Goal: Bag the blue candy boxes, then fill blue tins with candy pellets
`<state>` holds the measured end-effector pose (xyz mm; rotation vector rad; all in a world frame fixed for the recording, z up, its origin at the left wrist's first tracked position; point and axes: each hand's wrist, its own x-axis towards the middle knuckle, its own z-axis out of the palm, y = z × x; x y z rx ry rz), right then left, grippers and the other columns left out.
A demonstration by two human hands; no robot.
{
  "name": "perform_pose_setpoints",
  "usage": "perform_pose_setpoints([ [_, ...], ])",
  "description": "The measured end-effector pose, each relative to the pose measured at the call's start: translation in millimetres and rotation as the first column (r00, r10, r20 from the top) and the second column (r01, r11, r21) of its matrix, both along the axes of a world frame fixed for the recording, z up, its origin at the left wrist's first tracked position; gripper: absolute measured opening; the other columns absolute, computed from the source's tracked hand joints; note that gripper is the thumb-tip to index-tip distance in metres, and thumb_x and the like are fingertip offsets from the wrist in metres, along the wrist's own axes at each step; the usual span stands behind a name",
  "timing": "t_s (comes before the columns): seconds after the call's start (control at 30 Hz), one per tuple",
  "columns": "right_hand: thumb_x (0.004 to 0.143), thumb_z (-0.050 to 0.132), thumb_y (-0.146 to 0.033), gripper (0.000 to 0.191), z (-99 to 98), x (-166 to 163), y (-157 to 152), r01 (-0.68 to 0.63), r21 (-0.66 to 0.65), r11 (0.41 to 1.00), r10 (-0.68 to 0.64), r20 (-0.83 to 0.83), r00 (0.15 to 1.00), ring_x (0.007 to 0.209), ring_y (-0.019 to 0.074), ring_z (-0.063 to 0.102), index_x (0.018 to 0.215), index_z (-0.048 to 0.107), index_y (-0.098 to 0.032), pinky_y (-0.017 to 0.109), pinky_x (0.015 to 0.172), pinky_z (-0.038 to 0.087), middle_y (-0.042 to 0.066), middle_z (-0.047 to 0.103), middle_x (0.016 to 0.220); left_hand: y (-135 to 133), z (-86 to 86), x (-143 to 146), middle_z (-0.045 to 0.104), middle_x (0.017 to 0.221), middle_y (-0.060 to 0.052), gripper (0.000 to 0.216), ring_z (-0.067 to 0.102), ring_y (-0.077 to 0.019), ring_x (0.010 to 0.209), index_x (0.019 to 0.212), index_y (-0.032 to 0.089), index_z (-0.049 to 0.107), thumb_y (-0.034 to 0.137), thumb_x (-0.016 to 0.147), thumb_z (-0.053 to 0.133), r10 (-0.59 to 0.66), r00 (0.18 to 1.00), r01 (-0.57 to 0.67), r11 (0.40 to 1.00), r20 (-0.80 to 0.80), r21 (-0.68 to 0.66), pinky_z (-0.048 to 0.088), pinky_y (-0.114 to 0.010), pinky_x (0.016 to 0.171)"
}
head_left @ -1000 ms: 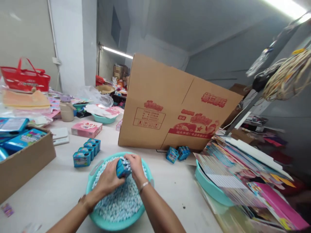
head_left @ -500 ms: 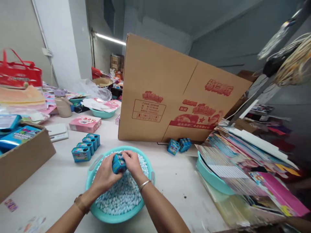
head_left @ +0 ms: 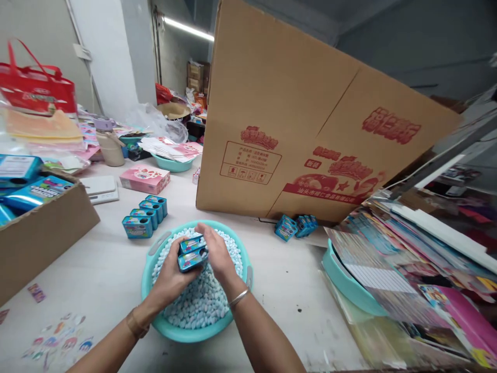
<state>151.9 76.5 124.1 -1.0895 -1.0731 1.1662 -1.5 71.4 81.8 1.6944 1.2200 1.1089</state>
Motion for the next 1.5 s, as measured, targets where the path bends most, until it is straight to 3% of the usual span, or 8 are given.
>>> perform_pose_setpoints([
  [0.13,0.092,0.041,-0.075,0.069,-1.6,21.0,-2.9,0.012,-0.175,0.984,-0.044,-0.181,0.983,0.133,0.0290,0.057,0.128,0.068,-0.022,0.051,0.117,0.035,0.011,0.064,0.141,-5.0,5.9,-11.8,0.056,0.134,-0.012,0.077,0.061,-0.0320,0.123,0.136,0.023,0.041,0.038,0.072,0.081,0.011,0.998,-0.007,0.998,0.068,-0.065,0.047,-0.052,0.109],
  [0.4,0.096,0.040,-0.071,0.071,-21.8,1.3,-30.1,-0.039,-0.063,0.997,0.032,-0.110,0.993,0.150,0.0240,0.039,0.150,0.050,-0.025,0.045,0.127,0.024,0.006,0.047,0.159,-25.4,16.1,-11.0,0.062,0.132,-0.014,0.077,0.067,-0.0304,0.116,0.137,0.022,0.038,0.035,0.074,0.080,-0.084,0.984,0.114,0.973,0.156,-0.199,0.056,-0.042,0.099],
  [0.6,0.102,0.035,-0.062,0.064,-19.2,22.3,-46.9,0.210,-0.032,0.977,-0.209,0.012,0.978,0.154,0.0230,0.031,0.155,0.040,-0.027,0.048,0.129,0.020,0.005,0.037,0.164,-29.3,20.5,-25.0,0.063,0.130,-0.011,0.077,0.067,-0.0297,0.115,0.138,0.025,0.040,0.040,0.075,0.082,-0.088,0.992,0.105,0.974,0.093,-0.200,0.056,-0.043,0.102],
  [0.73,0.096,0.043,-0.068,0.075,-12.1,6.2,-64.2,-0.067,0.051,0.996,0.058,0.156,0.986,0.158,0.0259,0.015,0.160,0.029,-0.032,0.046,0.130,0.017,-0.001,0.019,0.171,-29.5,14.7,-22.8,0.058,0.141,-0.010,0.080,0.061,-0.0323,0.127,0.138,0.027,0.042,0.039,0.072,0.085,-0.088,0.985,0.125,0.960,0.151,-0.249,0.053,-0.041,0.106],
  [1.0,0.102,0.028,-0.062,0.063,-29.7,41.1,-76.2,0.116,0.035,0.993,-0.118,0.067,0.991,0.157,0.0277,0.022,0.159,0.031,-0.035,0.056,0.128,0.020,0.000,0.029,0.168,-33.5,24.5,-42.1,0.068,0.128,-0.009,0.098,0.068,-0.0372,0.114,0.145,0.032,0.041,0.033,0.061,0.091,-0.090,0.950,0.233,0.841,0.298,-0.488,0.060,-0.044,0.094],
  [1.17,0.084,0.035,-0.085,0.094,-35.7,15.2,-101.0,-0.139,-0.090,0.986,0.138,-0.019,0.990,0.157,0.0329,0.018,0.162,0.024,-0.034,0.052,0.128,0.025,0.000,0.020,0.171,-45.6,26.8,-21.0,0.069,0.122,-0.008,0.092,0.069,-0.0364,0.110,0.142,0.036,0.047,0.033,0.062,0.090,-0.177,0.920,0.359,0.741,0.350,-0.567,0.061,-0.049,0.091],
  [1.3,0.085,0.030,-0.085,0.088,-36.5,30.1,-106.8,-0.035,-0.128,0.991,0.046,0.079,0.996,0.158,0.0325,0.012,0.157,0.036,-0.036,0.056,0.130,0.010,-0.002,0.027,0.169,-42.7,6.0,-30.3,0.061,0.133,-0.008,0.084,0.063,-0.0364,0.121,0.131,0.034,0.059,0.035,0.054,0.093,-0.159,0.925,0.321,0.814,0.346,-0.484,0.059,-0.045,0.096],
  [1.5,0.098,0.017,-0.071,0.070,-45.7,53.5,-97.6,0.156,-0.112,0.981,-0.163,-0.060,0.985,0.144,0.0327,0.045,0.140,0.058,-0.033,0.059,0.118,0.037,0.007,0.053,0.152,-33.3,15.4,-44.1,0.061,0.130,-0.009,0.075,0.059,-0.0361,0.124,0.124,0.031,0.064,0.037,0.055,0.093,-0.136,0.949,0.251,0.872,0.286,-0.419,0.057,-0.044,0.098],
])
